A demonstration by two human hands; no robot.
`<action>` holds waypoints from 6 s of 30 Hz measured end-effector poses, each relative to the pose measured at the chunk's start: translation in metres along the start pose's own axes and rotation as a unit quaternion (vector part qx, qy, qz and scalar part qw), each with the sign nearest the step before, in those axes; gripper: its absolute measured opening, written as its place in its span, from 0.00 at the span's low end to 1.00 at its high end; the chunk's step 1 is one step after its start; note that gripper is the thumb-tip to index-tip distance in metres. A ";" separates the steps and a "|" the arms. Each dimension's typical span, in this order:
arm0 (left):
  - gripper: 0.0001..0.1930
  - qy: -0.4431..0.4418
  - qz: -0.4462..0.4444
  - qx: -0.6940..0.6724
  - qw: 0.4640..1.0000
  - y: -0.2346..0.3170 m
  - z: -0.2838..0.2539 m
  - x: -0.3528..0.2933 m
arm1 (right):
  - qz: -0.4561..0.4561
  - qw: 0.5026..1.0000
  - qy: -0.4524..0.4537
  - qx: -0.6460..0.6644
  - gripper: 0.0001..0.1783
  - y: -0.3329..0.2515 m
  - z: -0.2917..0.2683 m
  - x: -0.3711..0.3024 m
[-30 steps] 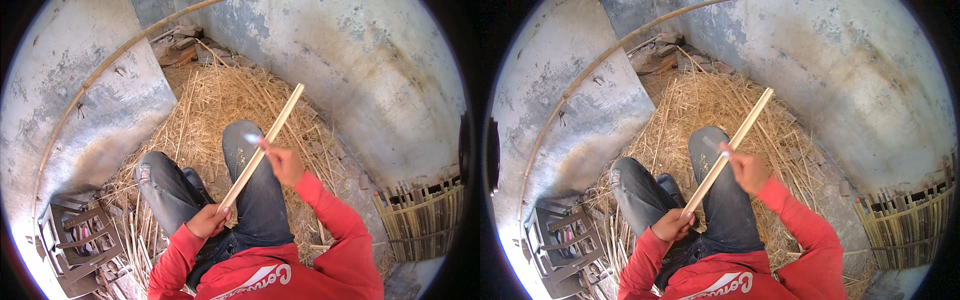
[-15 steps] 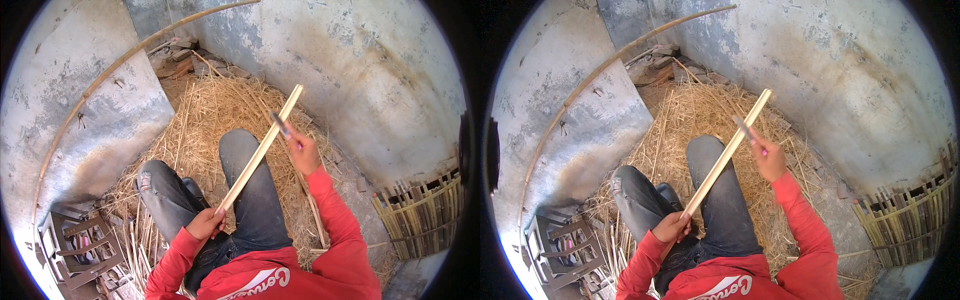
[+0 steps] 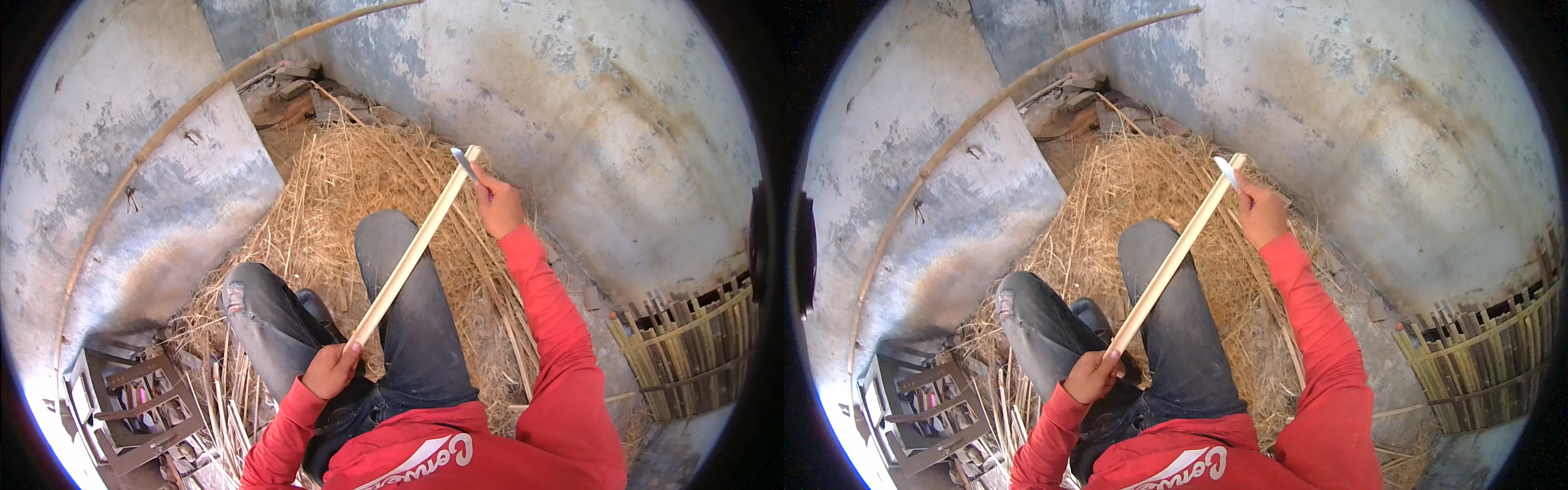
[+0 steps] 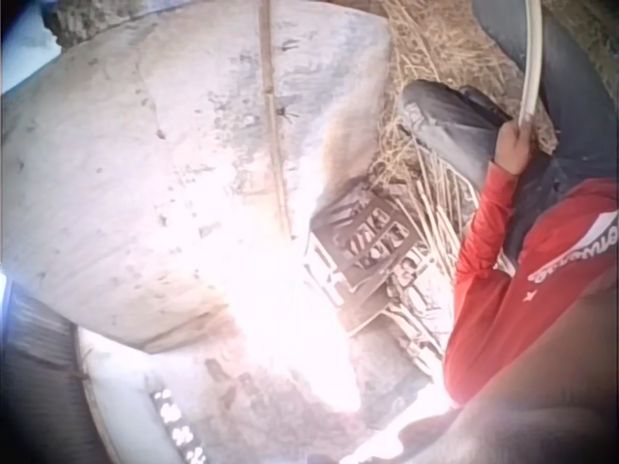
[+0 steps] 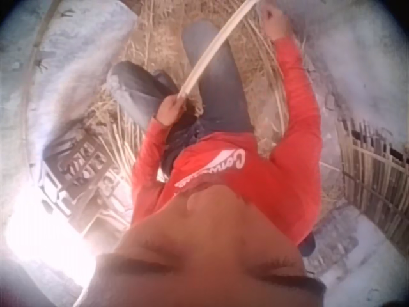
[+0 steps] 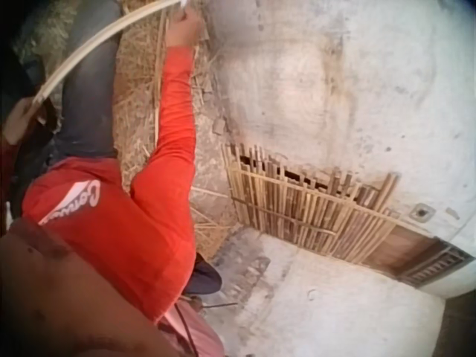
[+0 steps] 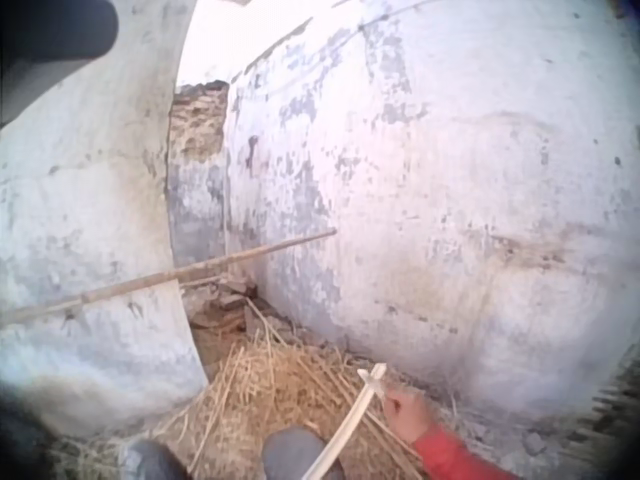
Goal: The person uses a small knife to shave and smooth a thin bamboo strip while sitting on a pile of straw.
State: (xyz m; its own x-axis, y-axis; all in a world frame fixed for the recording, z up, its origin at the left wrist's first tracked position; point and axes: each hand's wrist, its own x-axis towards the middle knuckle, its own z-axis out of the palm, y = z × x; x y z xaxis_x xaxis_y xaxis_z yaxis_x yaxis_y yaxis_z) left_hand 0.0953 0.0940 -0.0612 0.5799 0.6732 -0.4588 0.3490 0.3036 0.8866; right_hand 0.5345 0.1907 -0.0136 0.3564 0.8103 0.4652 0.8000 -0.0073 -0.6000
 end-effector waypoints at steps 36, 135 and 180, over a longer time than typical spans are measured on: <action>0.22 0.025 0.026 0.117 0.992 -0.002 -0.005 -0.082 | 0.040 0.989 -0.113 0.083 0.23 -0.046 -0.026 -0.075; 0.10 0.212 0.102 0.217 0.947 0.023 0.021 -0.079 | -0.017 0.996 0.057 0.068 0.22 0.027 -0.026 -0.043; 0.09 0.199 0.136 0.164 0.956 0.024 0.021 -0.028 | -0.041 0.977 -0.198 -0.064 0.32 -0.088 -0.034 -0.153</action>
State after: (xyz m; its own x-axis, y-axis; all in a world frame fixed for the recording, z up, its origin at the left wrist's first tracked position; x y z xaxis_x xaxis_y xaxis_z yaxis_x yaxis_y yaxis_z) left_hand 0.1027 0.0686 -0.0279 0.3782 0.9207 -0.0966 0.4756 -0.1037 0.8735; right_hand 0.4265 0.0479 -0.0099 0.0938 0.9745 0.2040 0.8807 0.0144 -0.4734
